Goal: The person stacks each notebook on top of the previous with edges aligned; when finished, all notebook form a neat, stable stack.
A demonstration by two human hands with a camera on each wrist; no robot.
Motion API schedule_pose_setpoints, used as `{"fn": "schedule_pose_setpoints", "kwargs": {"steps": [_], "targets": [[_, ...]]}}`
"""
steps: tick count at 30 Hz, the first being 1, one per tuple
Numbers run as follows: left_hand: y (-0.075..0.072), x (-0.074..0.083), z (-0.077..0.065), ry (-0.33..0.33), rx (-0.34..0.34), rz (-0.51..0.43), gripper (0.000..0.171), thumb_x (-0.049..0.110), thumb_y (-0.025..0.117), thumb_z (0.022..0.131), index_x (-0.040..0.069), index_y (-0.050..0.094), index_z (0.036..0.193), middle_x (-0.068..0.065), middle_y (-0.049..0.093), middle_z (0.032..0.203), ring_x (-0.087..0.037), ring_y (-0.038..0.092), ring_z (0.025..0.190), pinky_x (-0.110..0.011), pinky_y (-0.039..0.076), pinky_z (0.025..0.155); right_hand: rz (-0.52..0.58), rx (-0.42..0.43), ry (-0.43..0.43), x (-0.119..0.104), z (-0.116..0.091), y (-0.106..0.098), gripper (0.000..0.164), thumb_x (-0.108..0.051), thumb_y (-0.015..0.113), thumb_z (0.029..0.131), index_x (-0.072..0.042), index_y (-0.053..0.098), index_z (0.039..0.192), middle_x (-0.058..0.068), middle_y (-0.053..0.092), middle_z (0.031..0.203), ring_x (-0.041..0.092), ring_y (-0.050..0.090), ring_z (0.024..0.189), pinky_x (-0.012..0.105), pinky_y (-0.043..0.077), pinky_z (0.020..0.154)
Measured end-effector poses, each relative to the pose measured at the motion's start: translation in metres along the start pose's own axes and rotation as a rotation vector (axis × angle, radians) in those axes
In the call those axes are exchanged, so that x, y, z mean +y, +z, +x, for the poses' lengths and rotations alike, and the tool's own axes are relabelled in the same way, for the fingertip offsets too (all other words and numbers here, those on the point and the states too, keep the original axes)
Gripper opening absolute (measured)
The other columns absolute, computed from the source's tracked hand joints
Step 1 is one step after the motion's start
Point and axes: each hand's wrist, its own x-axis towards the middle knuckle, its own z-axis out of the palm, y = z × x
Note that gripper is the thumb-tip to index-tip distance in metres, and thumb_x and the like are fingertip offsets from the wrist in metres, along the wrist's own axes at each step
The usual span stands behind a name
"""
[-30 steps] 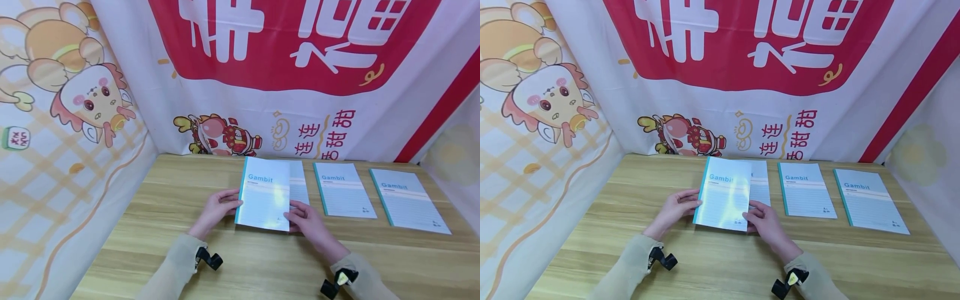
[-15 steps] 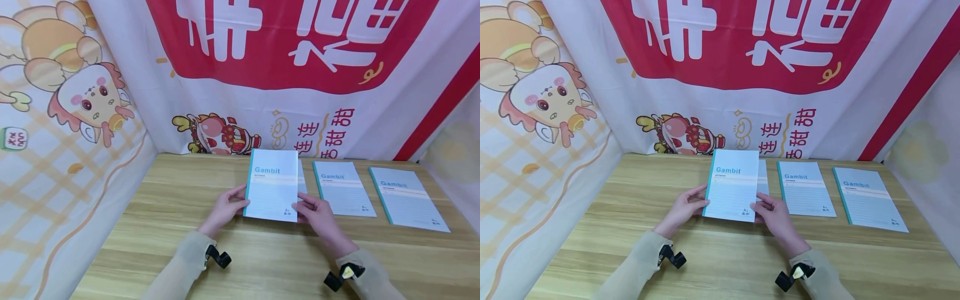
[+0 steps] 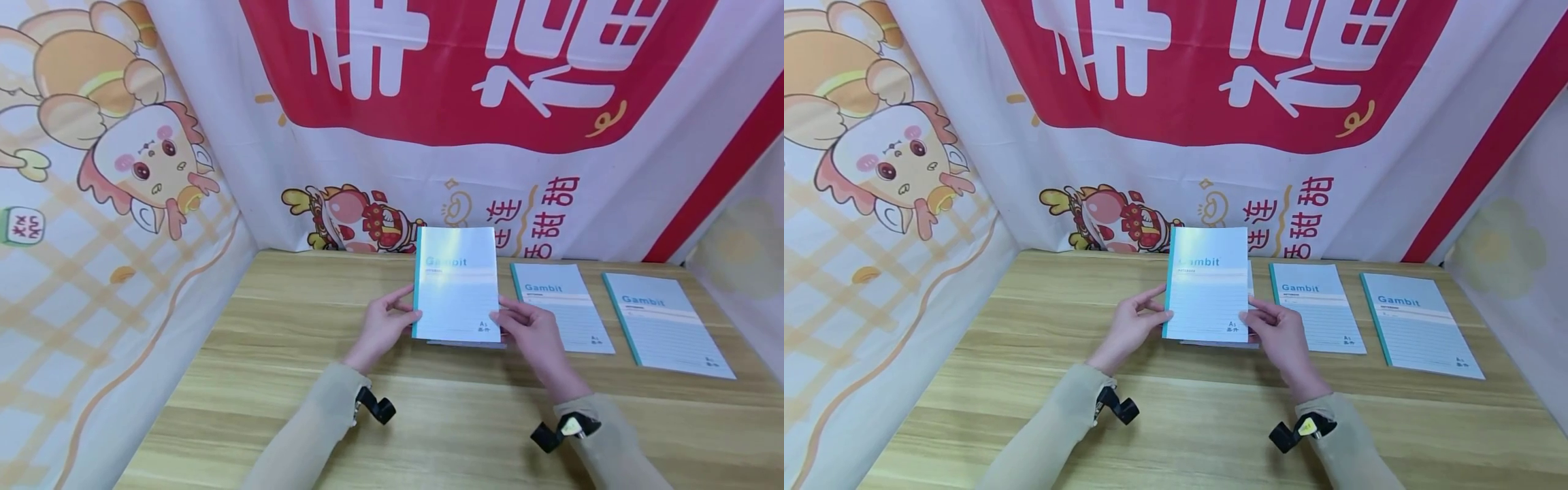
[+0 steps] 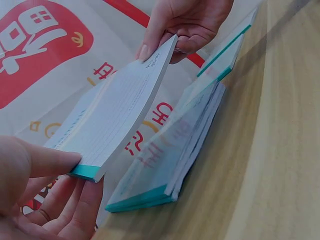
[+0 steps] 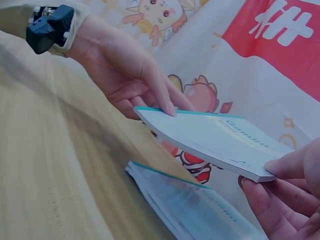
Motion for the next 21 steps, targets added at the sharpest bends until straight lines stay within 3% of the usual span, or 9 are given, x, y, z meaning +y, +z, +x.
{"fn": "schedule_pose_setpoints", "kwargs": {"steps": [7,11,21], "targets": [[0.008,0.014,0.008,-0.013,0.004,0.032,0.058,0.009,0.078,0.091,0.024,0.060,0.144,-0.010,0.065,0.108,-0.023,0.070,0.084,-0.047,0.060,0.082,-0.005,-0.002,-0.006,-0.004,0.010,-0.012,0.055,-0.041,0.073,0.095,-0.016,0.059,0.143,0.010,0.065,0.130,0.021,0.065,0.109,0.032,0.058,0.088],[0.013,0.019,0.013,-0.036,0.009,0.057,0.056,0.012,0.078,0.092,0.028,0.061,0.142,-0.007,0.065,0.107,-0.023,0.069,0.086,-0.043,0.061,0.080,-0.011,0.006,-0.009,-0.005,0.015,-0.017,0.055,-0.042,0.072,0.095,-0.017,0.060,0.143,0.009,0.066,0.130,0.022,0.065,0.109,0.029,0.058,0.087],[0.020,0.013,0.026,-0.062,0.010,0.116,0.060,0.010,0.080,0.089,0.023,0.060,0.144,-0.006,0.065,0.105,-0.022,0.068,0.085,-0.040,0.061,0.078,-0.022,-0.003,0.009,-0.001,0.023,-0.022,0.055,-0.042,0.071,0.097,-0.015,0.059,0.144,0.010,0.065,0.132,0.022,0.062,0.108,0.033,0.056,0.092]]}}
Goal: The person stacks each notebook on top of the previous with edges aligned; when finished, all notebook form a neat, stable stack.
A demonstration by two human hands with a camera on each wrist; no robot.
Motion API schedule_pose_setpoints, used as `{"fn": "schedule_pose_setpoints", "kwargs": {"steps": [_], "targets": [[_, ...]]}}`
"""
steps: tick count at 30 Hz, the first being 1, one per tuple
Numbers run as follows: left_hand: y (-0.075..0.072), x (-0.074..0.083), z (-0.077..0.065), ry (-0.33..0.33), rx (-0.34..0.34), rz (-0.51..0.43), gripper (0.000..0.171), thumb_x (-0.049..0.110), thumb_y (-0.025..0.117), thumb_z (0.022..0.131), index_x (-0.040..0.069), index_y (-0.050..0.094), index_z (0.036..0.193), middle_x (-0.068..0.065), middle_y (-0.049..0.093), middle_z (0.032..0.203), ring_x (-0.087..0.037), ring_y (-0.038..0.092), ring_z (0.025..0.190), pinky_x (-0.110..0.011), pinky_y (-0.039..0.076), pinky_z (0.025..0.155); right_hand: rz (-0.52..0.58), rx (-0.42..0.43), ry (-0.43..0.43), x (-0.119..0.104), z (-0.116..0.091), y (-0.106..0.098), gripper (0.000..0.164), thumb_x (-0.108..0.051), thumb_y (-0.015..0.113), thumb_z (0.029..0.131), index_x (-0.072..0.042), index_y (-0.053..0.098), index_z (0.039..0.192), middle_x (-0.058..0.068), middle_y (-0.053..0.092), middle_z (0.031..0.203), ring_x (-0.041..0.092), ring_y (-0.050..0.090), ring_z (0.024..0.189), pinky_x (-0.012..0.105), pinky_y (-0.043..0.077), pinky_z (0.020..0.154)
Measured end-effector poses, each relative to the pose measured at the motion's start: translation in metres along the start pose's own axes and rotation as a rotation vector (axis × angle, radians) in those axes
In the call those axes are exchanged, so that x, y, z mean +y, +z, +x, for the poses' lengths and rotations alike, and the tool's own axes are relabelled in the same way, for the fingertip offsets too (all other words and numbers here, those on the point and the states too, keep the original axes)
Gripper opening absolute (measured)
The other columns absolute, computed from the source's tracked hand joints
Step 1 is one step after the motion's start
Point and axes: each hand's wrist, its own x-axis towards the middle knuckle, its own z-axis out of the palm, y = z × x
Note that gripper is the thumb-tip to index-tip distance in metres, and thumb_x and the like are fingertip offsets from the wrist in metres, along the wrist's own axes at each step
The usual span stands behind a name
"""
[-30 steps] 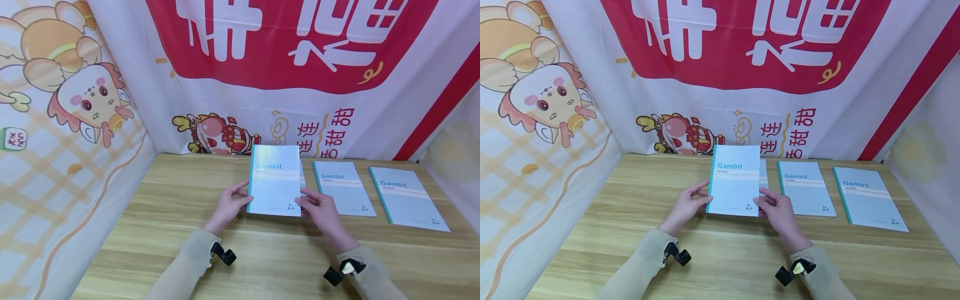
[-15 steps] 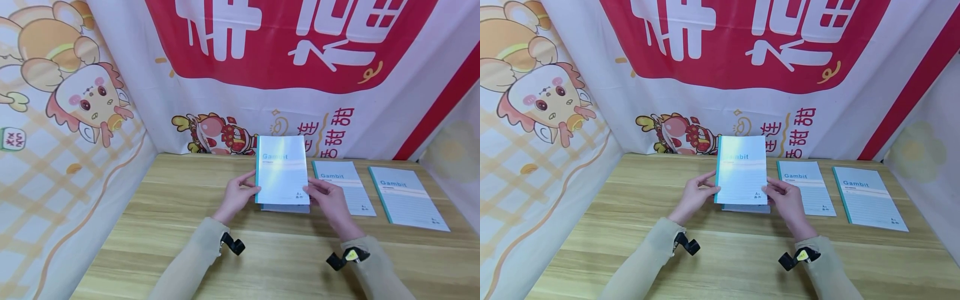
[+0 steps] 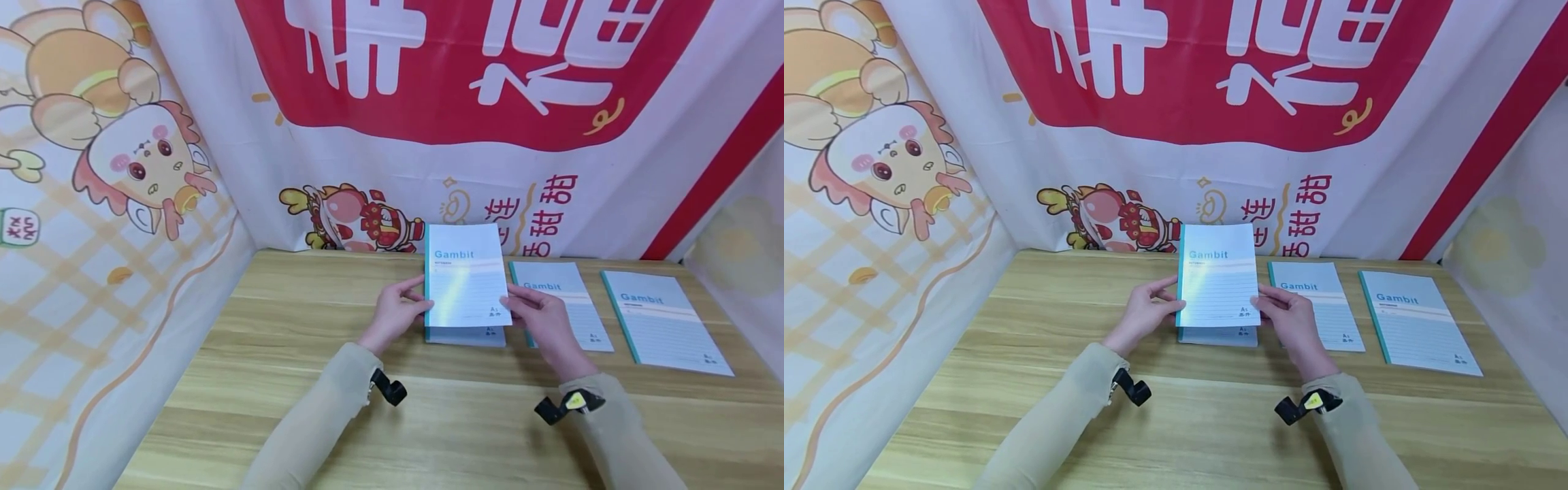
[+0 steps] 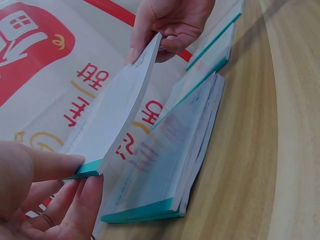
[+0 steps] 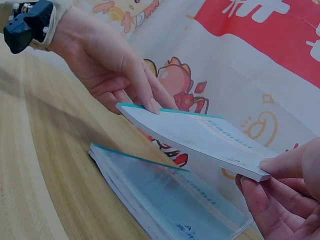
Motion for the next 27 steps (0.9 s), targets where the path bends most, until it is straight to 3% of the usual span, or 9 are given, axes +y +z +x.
{"fn": "schedule_pose_setpoints", "kwargs": {"steps": [6,14,23,27], "targets": [[0.002,-0.009,0.003,-0.015,-0.010,0.038,0.059,0.008,0.080,0.090,0.022,0.060,0.143,-0.007,0.064,0.103,-0.022,0.068,0.082,-0.034,0.062,0.073,-0.007,-0.025,0.050,0.011,0.006,0.002,0.056,-0.040,0.070,0.098,-0.014,0.056,0.146,0.011,0.061,0.138,0.023,0.061,0.114,0.026,0.056,0.089],[0.007,-0.021,0.004,-0.016,-0.021,0.058,0.058,0.005,0.080,0.088,0.017,0.061,0.142,-0.006,0.064,0.100,-0.020,0.065,0.087,-0.029,0.061,0.071,-0.018,-0.023,0.102,0.023,0.010,0.005,0.054,-0.037,0.069,0.099,-0.015,0.055,0.146,0.011,0.061,0.137,0.023,0.061,0.116,0.029,0.056,0.090],[0.009,-0.029,0.006,0.032,0.005,0.200,0.053,0.012,0.081,0.088,0.013,0.064,0.138,0.003,0.068,0.095,-0.017,0.061,0.093,-0.032,0.055,0.086,-0.044,-0.022,0.081,0.028,0.008,0.007,0.053,-0.034,0.068,0.101,-0.011,0.055,0.146,0.015,0.061,0.138,0.023,0.063,0.113,0.027,0.058,0.085],[0.008,-0.030,0.007,0.039,-0.002,0.225,0.052,0.013,0.082,0.088,0.012,0.064,0.137,0.003,0.068,0.094,-0.017,0.061,0.092,-0.034,0.054,0.086,-0.062,-0.013,0.080,0.029,0.008,0.009,0.052,-0.034,0.067,0.101,-0.011,0.055,0.146,0.015,0.060,0.138,0.024,0.062,0.114,0.028,0.058,0.085]]}}
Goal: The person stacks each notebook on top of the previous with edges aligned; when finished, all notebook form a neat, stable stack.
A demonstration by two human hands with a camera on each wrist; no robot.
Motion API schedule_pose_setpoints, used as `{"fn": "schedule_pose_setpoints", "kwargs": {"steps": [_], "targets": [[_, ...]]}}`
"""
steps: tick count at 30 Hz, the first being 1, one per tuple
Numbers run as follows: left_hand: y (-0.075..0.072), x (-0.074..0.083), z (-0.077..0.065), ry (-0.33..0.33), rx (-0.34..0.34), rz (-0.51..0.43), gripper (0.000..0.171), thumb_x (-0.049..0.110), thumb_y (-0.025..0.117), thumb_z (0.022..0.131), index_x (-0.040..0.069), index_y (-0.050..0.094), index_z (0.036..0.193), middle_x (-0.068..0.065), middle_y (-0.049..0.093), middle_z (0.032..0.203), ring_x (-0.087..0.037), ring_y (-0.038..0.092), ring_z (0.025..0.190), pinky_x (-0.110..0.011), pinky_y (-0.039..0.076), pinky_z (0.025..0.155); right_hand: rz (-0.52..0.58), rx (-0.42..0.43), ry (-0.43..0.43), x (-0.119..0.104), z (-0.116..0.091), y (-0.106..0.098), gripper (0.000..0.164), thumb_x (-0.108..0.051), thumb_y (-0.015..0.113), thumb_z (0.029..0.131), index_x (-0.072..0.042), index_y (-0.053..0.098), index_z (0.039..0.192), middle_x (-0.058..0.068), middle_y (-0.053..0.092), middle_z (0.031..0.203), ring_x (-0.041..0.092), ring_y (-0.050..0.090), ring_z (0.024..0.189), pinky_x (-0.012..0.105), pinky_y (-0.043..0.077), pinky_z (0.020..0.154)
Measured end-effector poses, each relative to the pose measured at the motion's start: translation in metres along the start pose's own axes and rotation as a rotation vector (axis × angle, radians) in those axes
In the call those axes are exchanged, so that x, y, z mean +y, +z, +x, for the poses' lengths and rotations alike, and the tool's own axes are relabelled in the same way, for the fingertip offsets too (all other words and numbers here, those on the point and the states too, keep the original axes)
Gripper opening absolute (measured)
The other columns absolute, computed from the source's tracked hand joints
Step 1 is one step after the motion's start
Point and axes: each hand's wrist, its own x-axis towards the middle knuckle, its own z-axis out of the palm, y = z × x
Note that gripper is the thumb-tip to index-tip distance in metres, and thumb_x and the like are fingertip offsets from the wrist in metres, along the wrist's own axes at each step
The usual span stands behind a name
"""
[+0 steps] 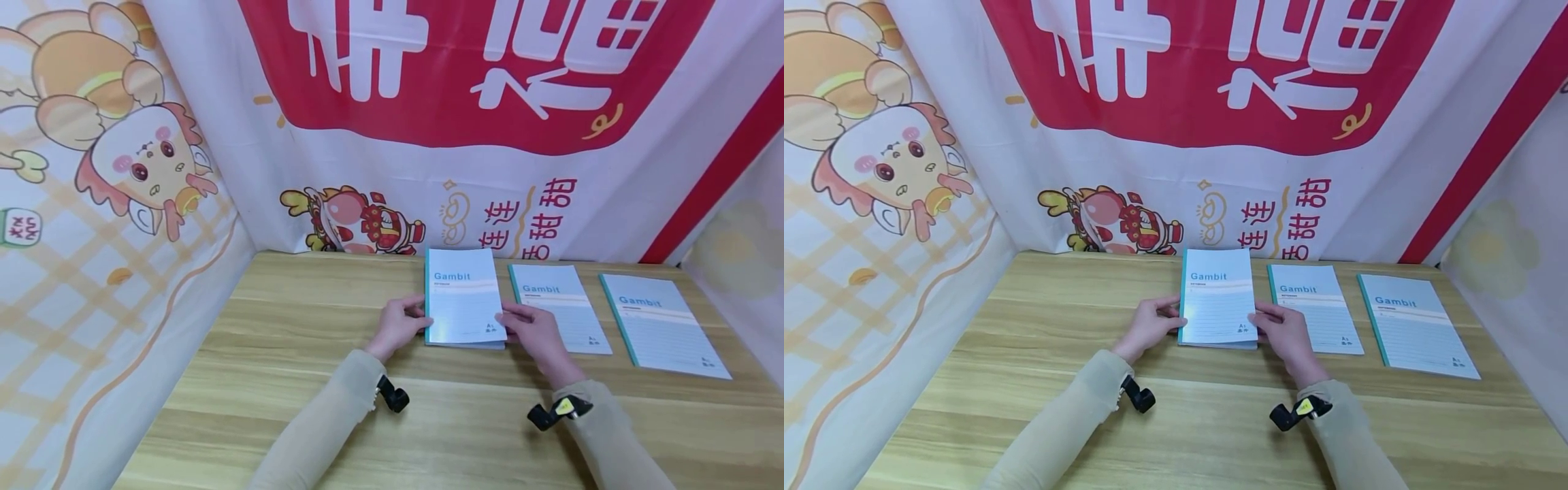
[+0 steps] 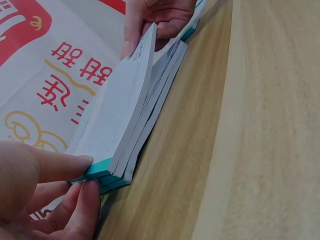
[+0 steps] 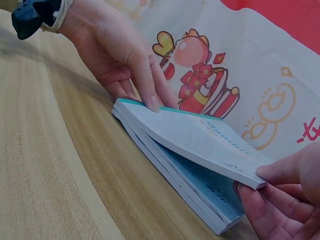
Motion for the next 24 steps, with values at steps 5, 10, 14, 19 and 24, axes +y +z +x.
{"fn": "schedule_pose_setpoints", "kwargs": {"steps": [5,10,14,19,24], "targets": [[0.0019,0.0003,0.0004,-0.001,-0.011,0.023,0.051,0.012,0.081,0.089,0.010,0.065,0.137,0.002,0.067,0.093,-0.017,0.060,0.090,-0.033,0.053,0.084,-0.036,0.008,-0.013,0.0021,0.0006,0.0005,0.051,-0.032,0.066,0.102,-0.010,0.054,0.146,0.015,0.060,0.138,0.025,0.062,0.114,0.031,0.058,0.086],[0.0023,0.0011,0.0003,-0.009,-0.014,0.048,0.049,0.012,0.081,0.089,0.010,0.066,0.135,0.002,0.067,0.093,-0.017,0.059,0.089,-0.033,0.053,0.083,-0.063,0.013,-0.024,0.0035,0.0011,0.0017,0.049,-0.031,0.064,0.103,-0.009,0.056,0.145,0.015,0.061,0.137,0.025,0.063,0.114,0.033,0.058,0.087],[0.0021,0.0014,0.0004,-0.010,-0.019,0.070,0.048,0.012,0.081,0.089,0.010,0.067,0.135,0.003,0.066,0.093,-0.016,0.059,0.088,-0.031,0.053,0.080,-0.065,0.017,-0.018,0.0042,0.0017,0.0028,0.047,-0.029,0.065,0.102,-0.008,0.056,0.144,0.015,0.062,0.134,0.025,0.063,0.112,0.032,0.058,0.086],[0.0019,0.0020,0.0002,-0.005,-0.031,0.098,0.048,0.013,0.080,0.090,0.009,0.066,0.136,0.003,0.065,0.092,-0.016,0.058,0.087,-0.030,0.052,0.077,-0.063,0.016,-0.012,0.0035,0.0024,0.0041,0.048,-0.026,0.066,0.102,-0.006,0.056,0.144,0.017,0.063,0.132,0.026,0.063,0.113,0.032,0.058,0.085],[0.0008,0.0045,-0.0015,-0.005,-0.039,0.111,0.046,0.011,0.078,0.092,0.009,0.065,0.137,0.002,0.065,0.093,-0.018,0.058,0.088,-0.032,0.053,0.079,-0.131,0.013,-0.017,0.0019,0.0024,0.0049,0.048,-0.027,0.065,0.102,-0.006,0.055,0.145,0.017,0.061,0.135,0.027,0.060,0.117,0.037,0.056,0.092]]}}
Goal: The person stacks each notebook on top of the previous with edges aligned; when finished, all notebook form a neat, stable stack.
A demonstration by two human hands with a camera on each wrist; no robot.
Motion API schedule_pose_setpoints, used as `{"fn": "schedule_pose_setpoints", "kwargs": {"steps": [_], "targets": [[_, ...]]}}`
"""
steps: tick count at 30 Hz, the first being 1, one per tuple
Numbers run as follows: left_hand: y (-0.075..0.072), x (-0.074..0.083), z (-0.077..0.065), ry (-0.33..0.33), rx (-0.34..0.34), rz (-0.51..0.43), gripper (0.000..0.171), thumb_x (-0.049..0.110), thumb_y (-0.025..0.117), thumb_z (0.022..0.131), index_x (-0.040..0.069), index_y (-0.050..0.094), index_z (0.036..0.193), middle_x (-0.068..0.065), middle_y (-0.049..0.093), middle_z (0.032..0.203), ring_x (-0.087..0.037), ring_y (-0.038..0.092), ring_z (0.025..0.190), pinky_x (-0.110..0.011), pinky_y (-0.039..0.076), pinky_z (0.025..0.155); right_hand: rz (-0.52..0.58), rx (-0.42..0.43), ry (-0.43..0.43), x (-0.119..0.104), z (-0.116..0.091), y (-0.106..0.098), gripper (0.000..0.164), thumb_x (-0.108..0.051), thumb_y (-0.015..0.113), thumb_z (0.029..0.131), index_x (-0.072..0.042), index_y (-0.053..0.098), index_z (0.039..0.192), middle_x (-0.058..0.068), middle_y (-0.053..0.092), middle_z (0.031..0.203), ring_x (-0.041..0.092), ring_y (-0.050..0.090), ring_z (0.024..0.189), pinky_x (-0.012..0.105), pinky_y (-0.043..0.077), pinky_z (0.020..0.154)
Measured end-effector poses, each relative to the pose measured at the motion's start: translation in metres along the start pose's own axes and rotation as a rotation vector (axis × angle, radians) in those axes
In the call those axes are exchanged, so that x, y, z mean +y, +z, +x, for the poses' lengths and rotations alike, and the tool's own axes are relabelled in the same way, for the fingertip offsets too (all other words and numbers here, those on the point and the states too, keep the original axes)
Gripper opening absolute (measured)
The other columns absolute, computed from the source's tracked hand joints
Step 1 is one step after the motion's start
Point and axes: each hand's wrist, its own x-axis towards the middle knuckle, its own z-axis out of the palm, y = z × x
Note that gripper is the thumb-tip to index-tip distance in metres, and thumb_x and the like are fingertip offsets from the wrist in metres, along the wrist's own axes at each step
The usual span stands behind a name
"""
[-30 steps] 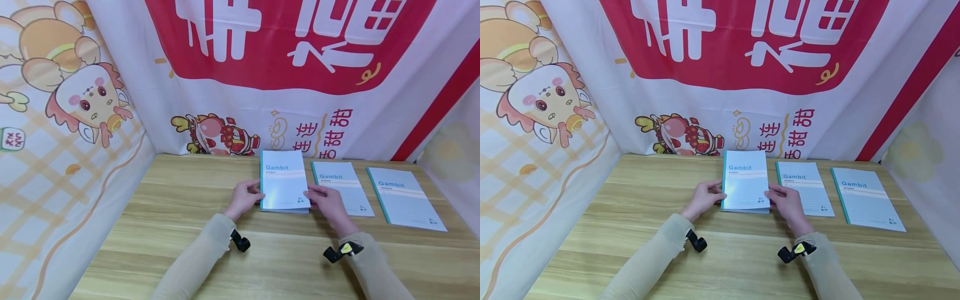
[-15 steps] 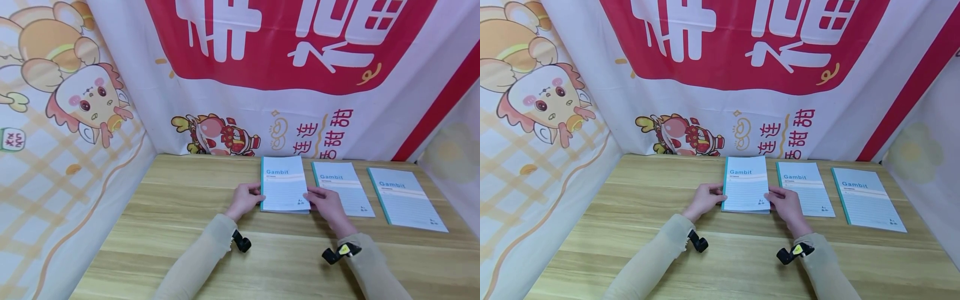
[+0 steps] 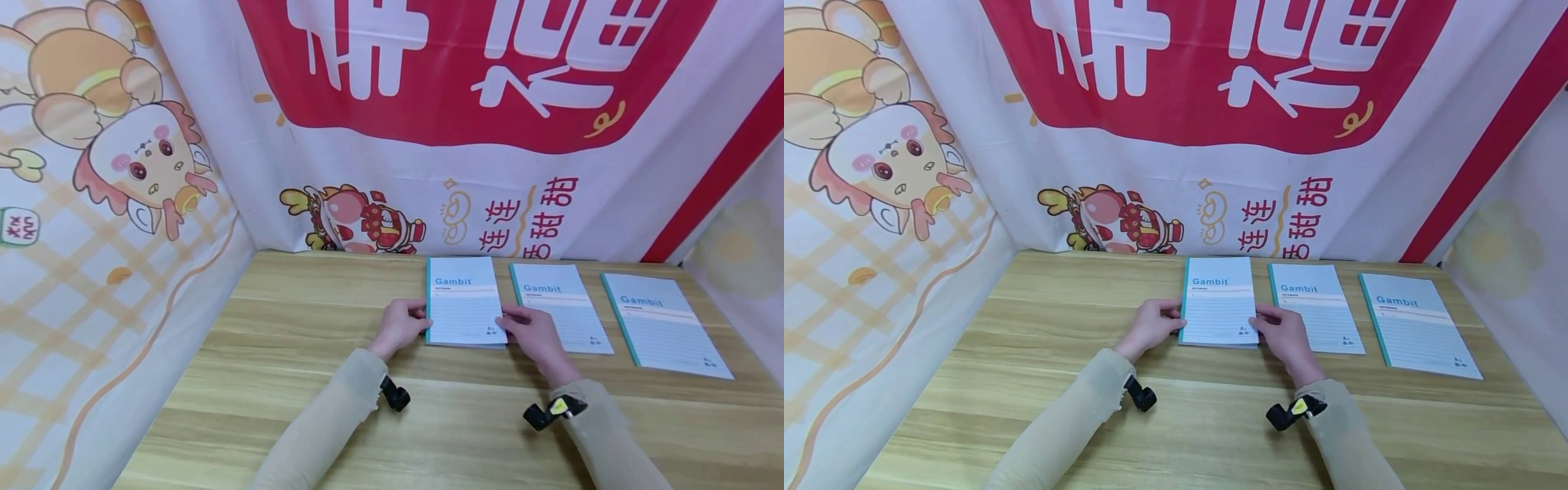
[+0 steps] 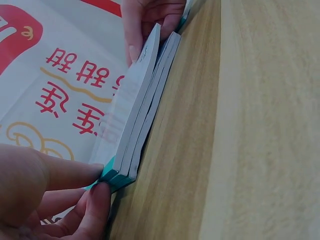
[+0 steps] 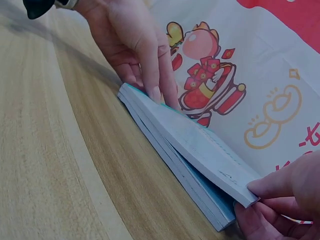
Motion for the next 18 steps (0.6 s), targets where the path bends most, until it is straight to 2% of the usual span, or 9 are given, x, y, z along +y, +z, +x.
{"fn": "schedule_pose_setpoints", "kwargs": {"steps": [4,8,14,18], "targets": [[-0.0002,0.0028,-0.0015,-0.007,-0.003,0.019,0.046,0.011,0.077,0.093,0.008,0.064,0.138,0.002,0.064,0.094,-0.018,0.058,0.088,-0.031,0.053,0.080,-0.069,0.007,-0.001,-0.0032,-0.0013,0.0010,0.049,-0.028,0.063,0.103,-0.006,0.054,0.146,0.018,0.059,0.136,0.029,0.057,0.120,0.043,0.052,0.097],[0.0002,0.0052,-0.0019,-0.006,-0.006,0.039,0.047,0.010,0.077,0.093,0.007,0.064,0.137,0.000,0.065,0.097,-0.017,0.059,0.088,-0.031,0.054,0.081,-0.114,-0.008,-0.001,-0.0077,-0.0044,0.0021,0.053,-0.028,0.067,0.101,-0.004,0.053,0.146,0.018,0.059,0.133,0.030,0.056,0.117,0.046,0.050,0.098],[0.0018,0.0053,-0.0006,0.002,-0.003,0.050,0.044,0.010,0.076,0.093,0.007,0.065,0.136,-0.003,0.068,0.111,-0.014,0.064,0.096,-0.033,0.056,0.090,-0.209,-0.039,-0.064,-0.0069,-0.0064,0.0016,0.054,-0.027,0.070,0.099,-0.002,0.055,0.144,0.018,0.061,0.130,0.031,0.058,0.114,0.047,0.052,0.096],[0.0032,0.0057,-0.0010,-0.003,0.003,0.046,0.044,0.009,0.076,0.093,0.006,0.065,0.135,-0.005,0.068,0.114,-0.015,0.064,0.101,-0.035,0.056,0.092,-0.264,-0.048,-0.093,-0.0051,-0.0065,0.0011,0.054,-0.029,0.069,0.100,0.000,0.055,0.143,0.020,0.059,0.131,0.033,0.057,0.115,0.047,0.052,0.094]]}}
